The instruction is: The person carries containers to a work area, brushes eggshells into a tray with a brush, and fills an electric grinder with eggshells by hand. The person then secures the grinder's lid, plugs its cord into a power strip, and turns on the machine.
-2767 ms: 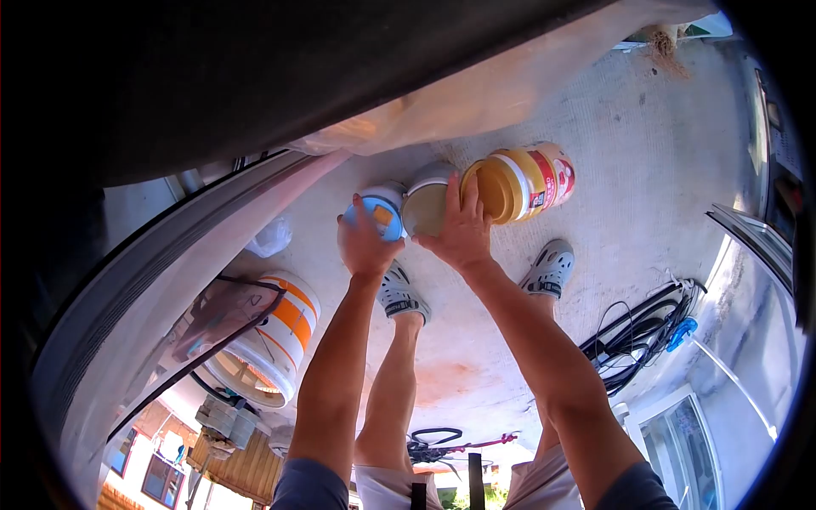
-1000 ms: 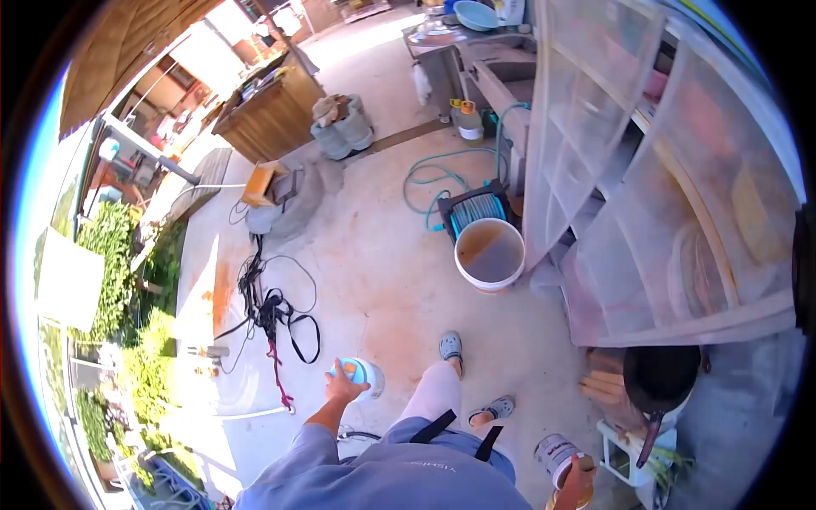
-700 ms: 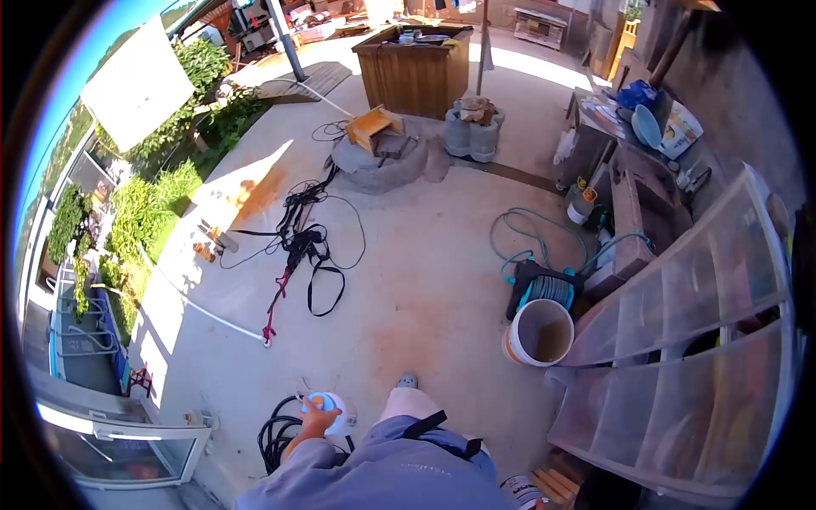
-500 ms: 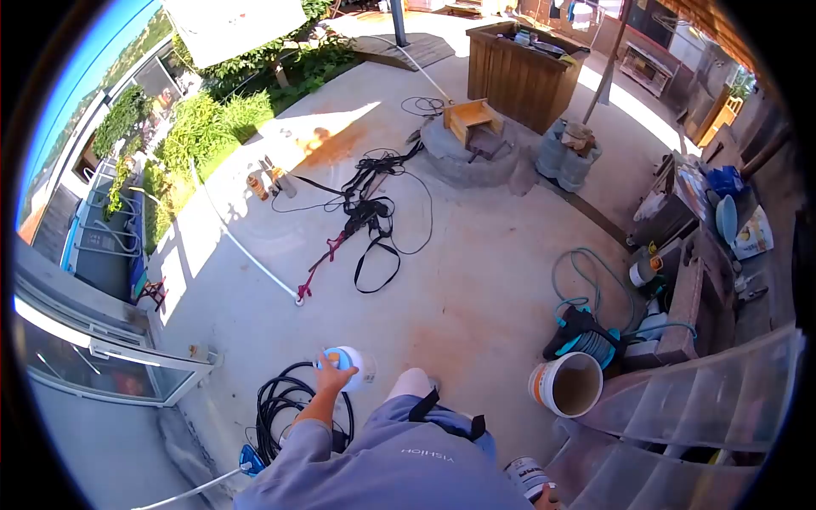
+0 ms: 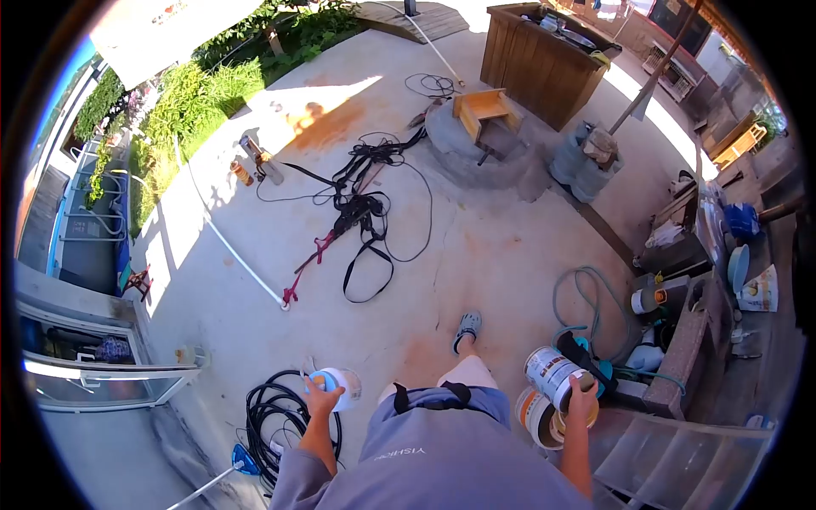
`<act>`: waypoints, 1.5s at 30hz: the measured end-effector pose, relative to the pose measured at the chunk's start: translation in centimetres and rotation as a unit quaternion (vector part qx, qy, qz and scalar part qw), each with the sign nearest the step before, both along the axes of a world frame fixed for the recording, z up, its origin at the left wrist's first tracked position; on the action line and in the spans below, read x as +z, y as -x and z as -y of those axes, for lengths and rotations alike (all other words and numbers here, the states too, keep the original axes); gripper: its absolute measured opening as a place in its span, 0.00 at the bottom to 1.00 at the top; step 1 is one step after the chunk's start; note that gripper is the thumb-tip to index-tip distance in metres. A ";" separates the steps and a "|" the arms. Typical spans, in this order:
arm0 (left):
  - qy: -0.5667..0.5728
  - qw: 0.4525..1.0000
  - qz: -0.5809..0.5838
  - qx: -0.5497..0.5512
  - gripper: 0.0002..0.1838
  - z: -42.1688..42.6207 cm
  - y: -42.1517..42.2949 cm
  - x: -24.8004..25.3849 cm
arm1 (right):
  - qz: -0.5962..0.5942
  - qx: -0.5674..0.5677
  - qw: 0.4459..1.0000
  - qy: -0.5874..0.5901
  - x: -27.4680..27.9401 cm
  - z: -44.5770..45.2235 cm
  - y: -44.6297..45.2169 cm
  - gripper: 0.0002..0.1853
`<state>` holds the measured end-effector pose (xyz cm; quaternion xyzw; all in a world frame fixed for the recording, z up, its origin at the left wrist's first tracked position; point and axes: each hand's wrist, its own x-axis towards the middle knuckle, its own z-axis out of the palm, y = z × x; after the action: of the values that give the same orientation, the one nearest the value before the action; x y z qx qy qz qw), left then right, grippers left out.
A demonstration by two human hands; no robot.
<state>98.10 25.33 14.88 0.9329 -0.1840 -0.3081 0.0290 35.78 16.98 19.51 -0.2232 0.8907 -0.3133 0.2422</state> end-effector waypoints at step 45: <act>-0.112 0.985 -0.035 0.127 0.70 99.3 -25.5 -3.0 | -0.071 0.091 0.991 -0.072 -1.2 116.4 -23.9 0.56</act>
<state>123.64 -73.94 11.85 0.9346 -0.0270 -0.3534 -0.0302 59.64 -99.37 18.33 -0.3075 0.9018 -0.2084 0.2211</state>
